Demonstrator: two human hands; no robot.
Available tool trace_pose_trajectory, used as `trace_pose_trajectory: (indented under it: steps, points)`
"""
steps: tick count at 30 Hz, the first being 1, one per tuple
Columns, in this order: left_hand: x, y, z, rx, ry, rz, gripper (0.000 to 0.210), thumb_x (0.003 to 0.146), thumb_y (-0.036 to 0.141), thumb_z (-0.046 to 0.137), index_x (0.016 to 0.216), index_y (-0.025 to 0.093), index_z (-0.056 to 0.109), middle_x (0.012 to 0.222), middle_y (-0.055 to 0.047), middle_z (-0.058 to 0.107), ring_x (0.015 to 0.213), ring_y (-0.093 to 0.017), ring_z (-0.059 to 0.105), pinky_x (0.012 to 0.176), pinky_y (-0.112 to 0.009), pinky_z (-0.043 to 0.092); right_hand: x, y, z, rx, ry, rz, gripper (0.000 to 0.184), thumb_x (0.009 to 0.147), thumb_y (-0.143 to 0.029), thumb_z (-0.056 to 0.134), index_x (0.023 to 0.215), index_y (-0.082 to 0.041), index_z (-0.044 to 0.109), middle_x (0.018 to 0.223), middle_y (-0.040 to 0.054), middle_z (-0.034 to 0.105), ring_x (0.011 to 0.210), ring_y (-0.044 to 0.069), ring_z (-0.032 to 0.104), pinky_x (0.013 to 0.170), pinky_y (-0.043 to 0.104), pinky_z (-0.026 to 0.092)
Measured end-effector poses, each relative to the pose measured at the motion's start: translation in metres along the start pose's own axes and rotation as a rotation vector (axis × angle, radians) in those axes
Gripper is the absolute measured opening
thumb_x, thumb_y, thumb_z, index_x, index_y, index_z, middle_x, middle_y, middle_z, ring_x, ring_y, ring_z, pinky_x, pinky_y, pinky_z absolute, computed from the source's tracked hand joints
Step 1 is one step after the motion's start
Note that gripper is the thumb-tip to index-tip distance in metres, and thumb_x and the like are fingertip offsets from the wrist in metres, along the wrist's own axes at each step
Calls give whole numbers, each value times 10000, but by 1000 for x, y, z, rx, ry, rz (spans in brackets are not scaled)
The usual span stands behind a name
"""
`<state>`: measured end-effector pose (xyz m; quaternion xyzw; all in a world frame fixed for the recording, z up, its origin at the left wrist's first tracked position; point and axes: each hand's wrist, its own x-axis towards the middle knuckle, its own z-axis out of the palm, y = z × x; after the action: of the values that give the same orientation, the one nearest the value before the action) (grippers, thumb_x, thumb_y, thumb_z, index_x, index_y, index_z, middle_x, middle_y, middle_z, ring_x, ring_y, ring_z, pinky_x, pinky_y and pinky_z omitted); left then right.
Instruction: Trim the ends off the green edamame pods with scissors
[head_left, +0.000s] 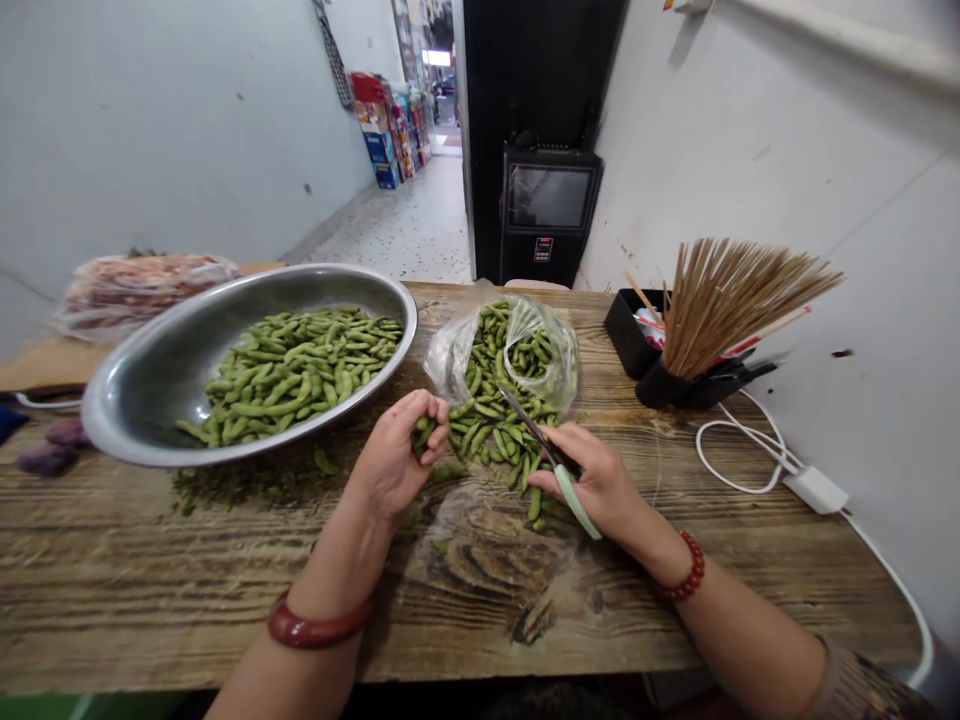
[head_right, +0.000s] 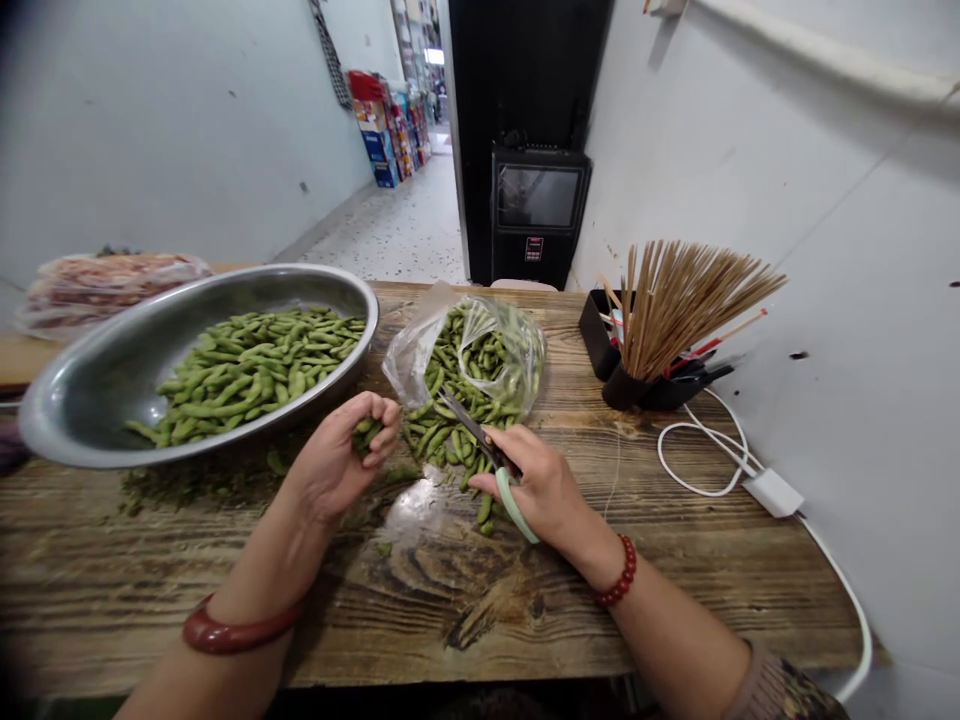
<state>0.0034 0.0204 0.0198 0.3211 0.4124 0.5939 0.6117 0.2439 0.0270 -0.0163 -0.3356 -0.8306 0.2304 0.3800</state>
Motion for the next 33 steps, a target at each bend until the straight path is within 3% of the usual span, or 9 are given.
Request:
trace_pose_trajectory:
  steps: [6, 10, 13, 16, 19, 22, 25, 30, 33]
  points:
    - [6, -9, -8, 402, 12, -28, 156, 753, 293, 672, 810, 183, 579, 514, 72, 453, 429, -69, 353, 393, -166, 244, 0, -5, -1, 5, -1, -30, 431, 829, -338, 679, 1199, -144, 572, 886, 74, 602, 809, 186, 581, 729, 305, 501]
    - [14, -11, -22, 945, 56, 226, 116, 743, 257, 636, 783, 156, 678, 677, -12, 634, 637, -143, 560, 626, -256, 436, 0, -7, -1, 21, -3, -39, 419, 831, -319, 679, 1198, -150, 568, 902, 76, 607, 804, 185, 576, 722, 306, 494]
    - [17, -11, -32, 1235, -65, 298, 128, 738, 218, 609, 795, 158, 706, 814, -59, 692, 795, -205, 616, 774, -317, 447, 0, -8, 0, 20, -5, -45, 406, 827, -312, 682, 1186, -157, 573, 903, 74, 610, 799, 185, 579, 715, 306, 492]
    - [18, -14, -37, 1422, -181, 260, 183, 742, 175, 575, 862, 171, 713, 864, -70, 691, 818, -217, 618, 772, -323, 451, -1, -7, 0, 21, -18, -35, 402, 822, -314, 687, 1176, -157, 578, 893, 69, 608, 786, 182, 578, 704, 303, 491]
    - [19, -17, -36, 1513, -218, 261, 197, 746, 144, 553, 860, 176, 710, 860, -74, 671, 816, -218, 609, 764, -320, 448, -1, -6, 0, 26, -26, -24, 393, 821, -317, 687, 1165, -157, 584, 896, 68, 609, 787, 179, 580, 707, 301, 491]
    - [18, -17, -32, 1468, -181, 321, 131, 750, 163, 564, 772, 175, 692, 776, -55, 631, 761, -203, 584, 725, -308, 437, -1, -5, 0, 33, -17, -24, 404, 822, -330, 686, 1173, -158, 584, 927, 76, 616, 817, 182, 589, 725, 300, 497]
    - [16, -13, -24, 1235, -136, 363, 70, 746, 202, 598, 707, 173, 650, 747, -33, 620, 755, -183, 567, 723, -286, 428, 0, -5, 0, 29, -15, -16, 413, 832, -342, 673, 1194, -169, 577, 954, 83, 622, 844, 189, 598, 747, 307, 506]
    - [5, -8, -10, 723, -128, 62, 164, 772, 322, 642, 814, 169, 600, 638, 23, 581, 486, -86, 418, 479, -199, 317, 1, -5, -1, 18, -23, 17, 416, 833, -337, 671, 1203, -171, 578, 949, 84, 622, 847, 195, 605, 753, 313, 511]
    - [1, -8, -4, 513, -135, -38, 238, 739, 331, 697, 874, 154, 613, 717, -1, 629, 447, -49, 367, 434, -178, 255, 1, -4, -2, 3, -18, 27, 430, 823, -339, 681, 1205, -169, 579, 943, 82, 621, 831, 194, 608, 738, 310, 512]
